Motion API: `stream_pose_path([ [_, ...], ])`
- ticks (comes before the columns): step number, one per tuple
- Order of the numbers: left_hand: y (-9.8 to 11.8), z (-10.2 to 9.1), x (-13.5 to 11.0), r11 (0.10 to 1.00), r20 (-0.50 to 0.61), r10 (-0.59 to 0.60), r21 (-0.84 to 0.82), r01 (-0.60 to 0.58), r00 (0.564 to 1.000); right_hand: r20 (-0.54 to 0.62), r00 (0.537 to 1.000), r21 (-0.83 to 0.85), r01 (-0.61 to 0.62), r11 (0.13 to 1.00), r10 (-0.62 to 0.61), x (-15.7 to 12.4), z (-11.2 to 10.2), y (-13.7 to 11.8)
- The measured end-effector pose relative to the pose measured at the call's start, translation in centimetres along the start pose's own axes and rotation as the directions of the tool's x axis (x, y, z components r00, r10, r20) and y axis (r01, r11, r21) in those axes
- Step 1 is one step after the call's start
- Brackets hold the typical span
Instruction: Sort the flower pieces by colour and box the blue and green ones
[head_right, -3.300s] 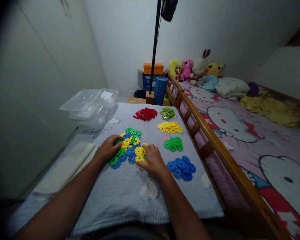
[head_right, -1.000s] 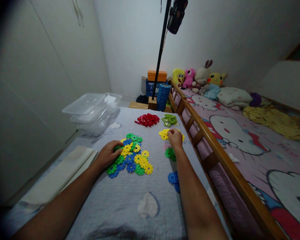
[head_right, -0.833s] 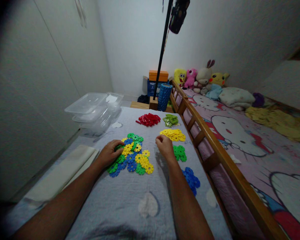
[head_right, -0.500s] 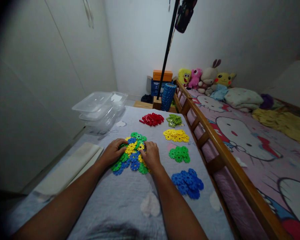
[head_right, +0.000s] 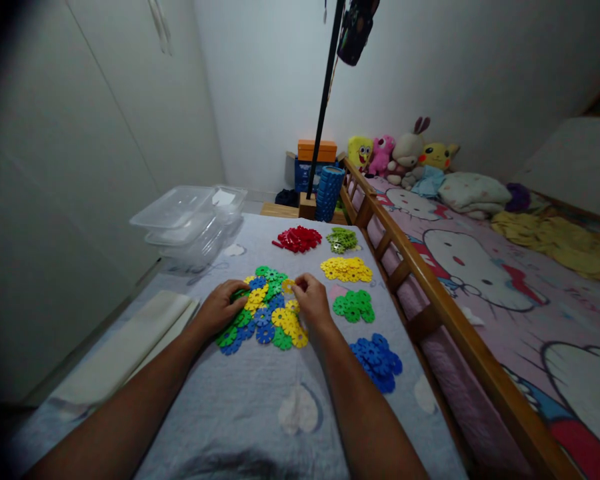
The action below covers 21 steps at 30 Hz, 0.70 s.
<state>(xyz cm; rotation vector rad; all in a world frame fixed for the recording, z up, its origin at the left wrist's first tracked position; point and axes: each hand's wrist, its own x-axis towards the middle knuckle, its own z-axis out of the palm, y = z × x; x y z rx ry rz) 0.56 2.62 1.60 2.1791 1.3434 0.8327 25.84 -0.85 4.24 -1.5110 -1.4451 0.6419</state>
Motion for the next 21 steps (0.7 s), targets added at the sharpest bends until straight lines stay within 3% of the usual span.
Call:
stream_pose_path([
  [5,0.0,0.1,-0.1,0.999,0.001,-0.043,0.007,0.043,0.999,-0.172,0.984,-0.100,-0.063,0.993,0.045,4.7,-6.1,2.6],
  [8,-0.1,0.1,-0.1,0.999,0.001,-0.048,0.011,0.048,0.999,-0.317,0.928,-0.140,-0.250,0.958,0.196,7.1,-10.1,5.3],
  [12,0.0,0.0,-0.1,0.999,-0.001,-0.046,0.011,0.046,0.999,-0.416,0.870,-0.166,-0.360,0.918,0.265,8.5,-14.0,8.3],
  [16,0.1,-0.2,-0.1,0.999,0.007,-0.051,0.010,0.051,0.999,-0.445,0.841,-0.175,-0.419,0.891,0.308,8.9,-15.3,10.3],
  [21,-0.2,0.0,-0.1,0.999,0.004,-0.038,0.017,0.038,0.999,-0.441,0.835,-0.178,-0.441,0.880,0.329,9.1,-14.5,11.7],
])
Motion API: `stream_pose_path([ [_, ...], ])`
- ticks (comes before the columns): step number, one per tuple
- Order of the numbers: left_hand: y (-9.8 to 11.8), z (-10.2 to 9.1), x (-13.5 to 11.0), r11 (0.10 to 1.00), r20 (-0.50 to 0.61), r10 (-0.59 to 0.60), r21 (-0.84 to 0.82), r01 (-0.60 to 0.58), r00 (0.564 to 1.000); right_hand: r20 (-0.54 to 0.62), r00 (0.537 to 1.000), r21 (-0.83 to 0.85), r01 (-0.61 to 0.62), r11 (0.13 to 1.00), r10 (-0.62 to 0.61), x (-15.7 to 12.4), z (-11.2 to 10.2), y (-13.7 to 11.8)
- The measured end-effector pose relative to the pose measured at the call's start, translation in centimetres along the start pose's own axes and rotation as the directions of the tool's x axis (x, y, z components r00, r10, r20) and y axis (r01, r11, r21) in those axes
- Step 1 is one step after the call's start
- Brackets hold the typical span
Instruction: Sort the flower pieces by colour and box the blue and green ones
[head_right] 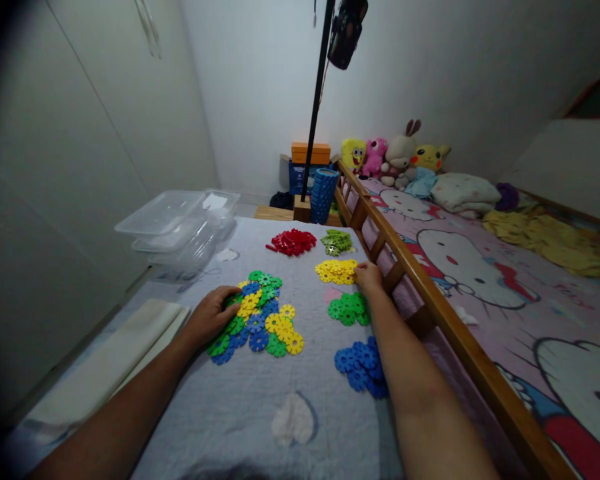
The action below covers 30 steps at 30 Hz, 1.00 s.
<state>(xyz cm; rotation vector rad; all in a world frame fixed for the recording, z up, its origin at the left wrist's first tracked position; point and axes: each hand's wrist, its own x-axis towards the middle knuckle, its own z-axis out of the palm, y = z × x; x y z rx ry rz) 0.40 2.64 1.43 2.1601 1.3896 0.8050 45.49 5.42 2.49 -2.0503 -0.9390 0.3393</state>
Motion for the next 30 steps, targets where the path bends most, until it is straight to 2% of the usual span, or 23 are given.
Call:
stream_pose_path([
  [6,-0.4,0.3,0.0,1.000,-0.005,0.014,-0.005,-0.014,1.000,-0.016,0.999,0.000,0.029,1.000,-0.029,-0.5,1.1,-0.1],
  [12,-0.4,0.3,0.0,1.000,-0.004,0.015,-0.011,-0.015,1.000,-0.053,0.997,-0.014,0.063,0.998,-0.064,-1.6,0.0,-1.4],
  [15,-0.4,0.3,0.0,1.000,0.004,0.023,-0.006,-0.023,1.000,-0.050,0.992,-0.002,0.112,0.994,-0.112,-3.3,-0.3,-2.9],
  [18,-0.3,0.2,0.1,0.999,0.007,0.033,-0.008,-0.033,0.999,-0.005,0.974,0.075,0.225,0.971,-0.226,-6.8,0.5,-5.0],
  [21,-0.2,0.1,0.0,0.999,0.004,0.035,-0.005,-0.035,0.999,0.184,0.919,0.192,0.315,0.929,-0.350,-11.8,2.4,-7.0],
  [23,0.0,0.0,0.0,0.999,0.002,0.033,-0.004,-0.033,0.999,0.346,0.845,0.200,0.358,0.912,-0.408,-15.2,3.8,-8.0],
  [24,0.1,0.0,0.0,0.999,0.003,0.032,-0.005,-0.032,0.999,0.384,0.813,0.191,0.394,0.899,-0.438,-16.7,4.4,-8.3],
  [27,0.3,-0.2,-0.1,0.999,0.007,0.036,-0.016,-0.036,0.999,0.427,0.719,0.121,0.556,0.822,-0.549,-20.0,5.7,-8.6],
  [30,0.1,-0.4,-0.2,0.997,0.015,0.074,-0.019,-0.073,0.997,0.434,0.682,0.016,0.647,0.762,-0.588,-21.6,6.3,-8.2],
])
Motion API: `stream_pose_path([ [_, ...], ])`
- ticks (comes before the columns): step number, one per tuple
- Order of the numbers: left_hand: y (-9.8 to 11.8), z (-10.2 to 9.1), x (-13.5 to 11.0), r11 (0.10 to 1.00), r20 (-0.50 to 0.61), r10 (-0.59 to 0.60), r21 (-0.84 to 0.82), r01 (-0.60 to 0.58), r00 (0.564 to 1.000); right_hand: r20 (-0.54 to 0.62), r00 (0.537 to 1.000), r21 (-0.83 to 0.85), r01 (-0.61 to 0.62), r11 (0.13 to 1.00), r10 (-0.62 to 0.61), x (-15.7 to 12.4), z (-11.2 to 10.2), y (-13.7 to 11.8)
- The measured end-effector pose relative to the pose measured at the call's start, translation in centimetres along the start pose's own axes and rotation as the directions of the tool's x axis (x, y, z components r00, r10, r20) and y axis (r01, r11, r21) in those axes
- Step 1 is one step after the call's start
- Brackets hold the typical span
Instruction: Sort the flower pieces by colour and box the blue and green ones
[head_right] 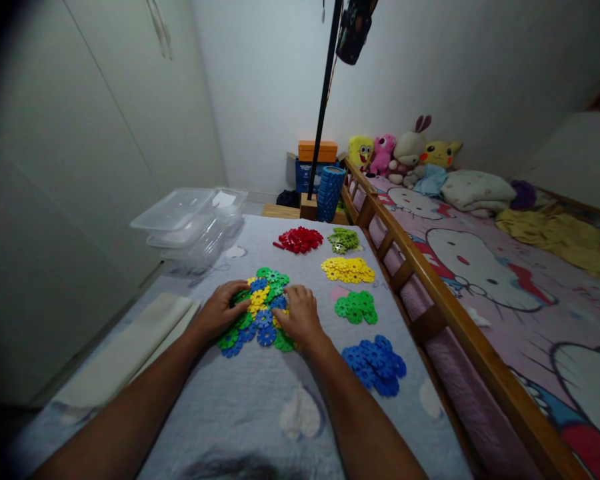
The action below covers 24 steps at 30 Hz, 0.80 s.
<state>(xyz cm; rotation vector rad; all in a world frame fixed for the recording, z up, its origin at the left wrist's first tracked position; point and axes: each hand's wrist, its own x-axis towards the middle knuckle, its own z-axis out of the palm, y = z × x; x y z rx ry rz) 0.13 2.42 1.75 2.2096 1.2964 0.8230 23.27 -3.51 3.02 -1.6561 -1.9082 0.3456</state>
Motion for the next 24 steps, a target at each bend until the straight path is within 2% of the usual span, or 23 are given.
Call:
stream_pose_path([
  [4,-0.6,-0.5,-0.8,0.995,0.122,-0.010,0.097,-0.001,0.993,0.017,0.999,-0.088,0.034,0.996,-0.033,-0.7,0.8,0.1],
  [8,-0.8,-0.8,-2.0,0.987,0.285,-0.031,0.162,-0.017,0.958,0.016,0.999,-0.124,0.043,0.991,-0.041,-0.5,1.2,0.2],
  [11,-0.6,-0.6,-2.5,0.983,0.332,-0.032,0.179,-0.030,0.943,0.001,1.000,-0.111,0.024,0.994,-0.024,0.1,1.3,0.3],
  [18,0.4,0.4,-2.2,0.987,0.232,0.044,0.142,-0.079,0.972,-0.091,0.995,0.075,-0.022,0.997,0.029,0.8,1.2,0.8],
  [21,1.0,1.0,-1.7,0.990,0.175,0.057,0.117,-0.078,0.983,-0.133,0.991,0.185,0.010,0.983,0.015,0.9,1.0,1.2],
  [24,1.4,1.6,-1.0,0.993,0.112,0.060,0.093,-0.071,0.992,-0.123,0.992,0.193,0.051,0.980,-0.028,0.8,0.8,1.2],
])
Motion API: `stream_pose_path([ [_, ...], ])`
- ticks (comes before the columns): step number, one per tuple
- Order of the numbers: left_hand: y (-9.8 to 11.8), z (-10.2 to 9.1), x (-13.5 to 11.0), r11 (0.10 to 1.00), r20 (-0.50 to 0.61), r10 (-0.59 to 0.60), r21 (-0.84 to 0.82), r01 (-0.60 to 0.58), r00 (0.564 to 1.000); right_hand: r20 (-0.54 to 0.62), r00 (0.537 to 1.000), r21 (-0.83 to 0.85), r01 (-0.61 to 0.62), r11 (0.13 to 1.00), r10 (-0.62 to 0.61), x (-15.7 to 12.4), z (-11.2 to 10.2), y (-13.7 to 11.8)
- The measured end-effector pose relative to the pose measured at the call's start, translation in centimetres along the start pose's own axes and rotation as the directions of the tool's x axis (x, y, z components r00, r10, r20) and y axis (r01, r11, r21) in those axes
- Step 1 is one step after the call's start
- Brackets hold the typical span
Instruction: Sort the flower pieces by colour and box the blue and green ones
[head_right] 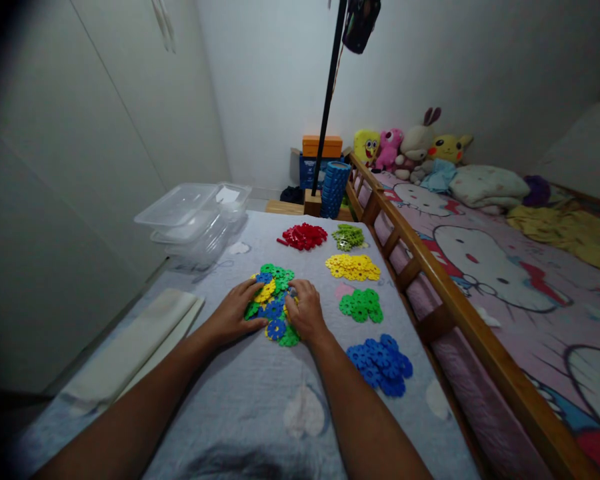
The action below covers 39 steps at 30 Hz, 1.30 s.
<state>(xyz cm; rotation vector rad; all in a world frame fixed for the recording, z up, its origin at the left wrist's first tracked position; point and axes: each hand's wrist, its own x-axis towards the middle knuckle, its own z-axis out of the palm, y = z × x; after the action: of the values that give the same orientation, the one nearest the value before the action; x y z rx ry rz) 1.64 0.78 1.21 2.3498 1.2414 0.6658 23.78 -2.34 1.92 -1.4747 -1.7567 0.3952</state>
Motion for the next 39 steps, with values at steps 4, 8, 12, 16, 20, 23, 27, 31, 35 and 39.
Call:
stream_pose_path([
  [4,0.4,0.3,0.6,0.998,-0.051,0.027,-0.061,-0.031,0.998,0.048,0.998,-0.133,0.043,0.990,-0.037,-0.4,-0.3,-0.6],
  [8,0.9,0.3,0.8,0.986,-0.039,0.054,-0.153,-0.060,0.998,0.097,0.995,-0.257,0.058,0.965,-0.034,-0.9,-0.5,-1.1],
  [12,1.1,0.1,0.9,0.967,-0.033,0.064,-0.247,-0.070,0.997,0.155,0.988,-0.293,0.050,0.955,-0.005,-1.0,-0.3,-1.1],
  [16,1.0,-0.3,0.9,0.980,-0.026,0.083,-0.178,-0.086,0.996,0.144,0.989,-0.328,0.023,0.944,0.026,-0.7,-0.7,-1.3],
  [20,0.6,-0.6,0.4,1.000,0.051,0.007,0.014,-0.008,0.999,0.170,0.978,-0.454,-0.034,0.890,0.124,-0.4,-2.7,-2.6],
  [23,0.1,-0.4,-0.1,0.991,0.099,-0.068,0.121,0.056,0.993,0.203,0.943,-0.572,-0.106,0.814,0.266,-0.6,-4.2,-3.7],
  [27,-0.1,0.0,0.0,0.974,0.087,-0.117,0.203,0.097,0.989,0.276,0.889,-0.642,-0.113,0.759,0.365,-1.2,-4.8,-4.4],
  [31,0.4,0.0,0.7,0.976,0.109,-0.093,0.205,0.069,0.990,0.295,0.892,-0.629,-0.089,0.773,0.342,-1.6,-3.9,-4.4],
  [35,0.7,-0.3,1.1,0.984,0.155,-0.033,0.176,0.005,0.987,0.290,0.919,-0.566,-0.060,0.822,0.267,-1.5,-2.9,-4.1],
  [39,0.7,-0.2,1.0,0.989,0.159,0.053,0.128,-0.074,0.986,0.274,0.944,-0.487,-0.027,0.873,0.182,-1.3,-2.0,-3.4],
])
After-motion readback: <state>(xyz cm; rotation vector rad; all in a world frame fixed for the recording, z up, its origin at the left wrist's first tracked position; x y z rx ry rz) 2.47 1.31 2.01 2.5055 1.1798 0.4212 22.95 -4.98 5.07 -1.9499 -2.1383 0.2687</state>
